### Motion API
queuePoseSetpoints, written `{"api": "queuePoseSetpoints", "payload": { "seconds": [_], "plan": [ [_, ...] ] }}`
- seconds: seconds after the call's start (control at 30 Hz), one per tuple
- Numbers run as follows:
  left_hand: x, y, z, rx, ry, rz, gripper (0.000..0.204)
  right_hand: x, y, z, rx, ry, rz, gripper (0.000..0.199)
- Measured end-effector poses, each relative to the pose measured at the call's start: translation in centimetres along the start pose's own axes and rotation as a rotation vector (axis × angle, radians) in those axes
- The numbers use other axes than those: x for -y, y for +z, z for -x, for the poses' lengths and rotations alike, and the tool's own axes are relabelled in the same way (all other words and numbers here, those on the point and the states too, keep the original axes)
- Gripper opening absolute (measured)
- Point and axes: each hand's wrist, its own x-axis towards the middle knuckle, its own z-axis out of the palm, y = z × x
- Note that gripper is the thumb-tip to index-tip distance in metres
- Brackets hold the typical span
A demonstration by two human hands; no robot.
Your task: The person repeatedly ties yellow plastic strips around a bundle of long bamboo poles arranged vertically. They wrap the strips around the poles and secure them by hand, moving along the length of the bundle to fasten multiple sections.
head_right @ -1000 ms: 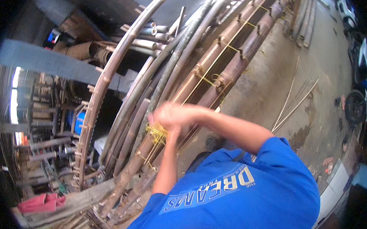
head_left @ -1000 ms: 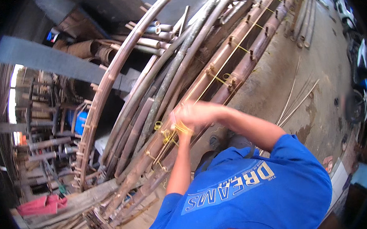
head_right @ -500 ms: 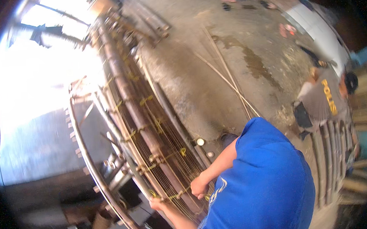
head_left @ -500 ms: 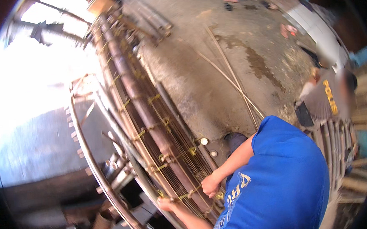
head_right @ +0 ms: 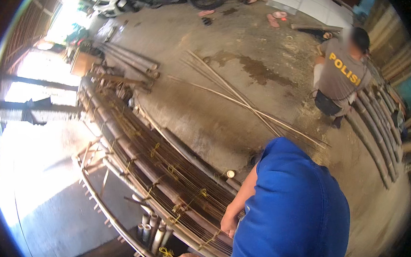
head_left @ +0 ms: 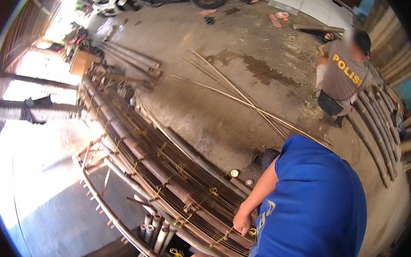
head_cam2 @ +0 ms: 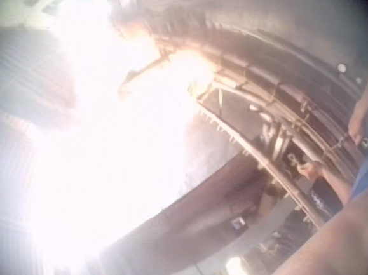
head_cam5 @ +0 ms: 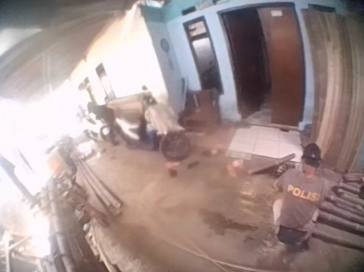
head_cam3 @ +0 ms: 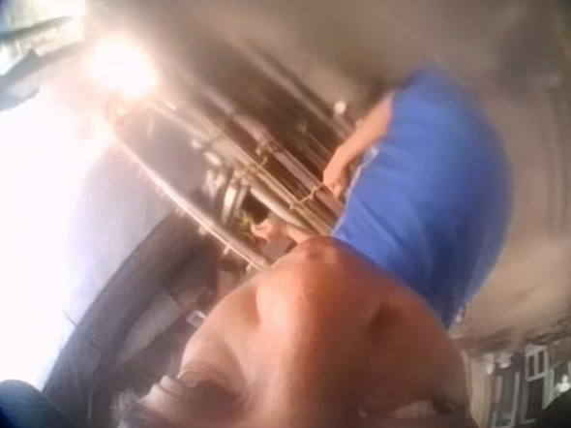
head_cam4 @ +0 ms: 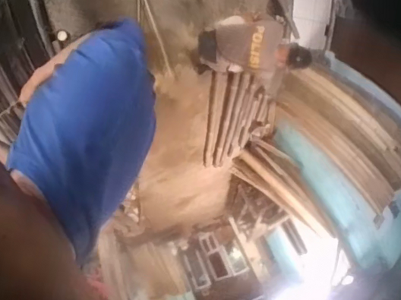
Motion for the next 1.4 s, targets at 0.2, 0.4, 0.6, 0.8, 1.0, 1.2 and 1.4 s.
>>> {"api": "queuePoseSetpoints", "payload": {
  "seconds": [0.2, 0.4, 0.6, 0.8, 1.0, 1.2, 1.4],
  "plan": [
    [7.7, 5.2, 4.1, 0.296, 0.036, -0.137, 0.039, 0.6, 0.4, -0.1, -0.041, 0.026, 0.031, 0.04],
    [2.3, 2.4, 3.1, 0.486, -0.178, -0.241, 0.023, -2.2, 1.6, -1.2, -0.043, -0.068, 0.253, 0.039],
    [5.9, -0.8, 2.8, 0.557, -0.372, 0.049, 0.028, -1.2, 3.3, -1.1, 0.116, 0.006, 0.576, 0.048],
    [11.1, -16.1, 7.6, 0.367, -0.425, 0.114, 0.035, 5.8, 5.5, -1.4, 0.195, 0.215, 0.29, 0.048],
    [9.7, -20.1, 18.3, 0.743, -0.356, 0.254, 0.03, 8.7, 12.4, -4.2, -0.309, 0.879, -1.518, 0.021],
    [7.9, -15.0, 20.7, 0.538, -0.275, 0.233, 0.024, 15.1, 15.2, -14.8, -0.477, 0.289, -0.511, 0.028],
    [10.0, -15.1, 19.7, 0.387, -0.221, 0.401, 0.038, 12.9, 10.8, -24.5, 0.327, 0.235, 0.743, 0.053]
  ]
}}
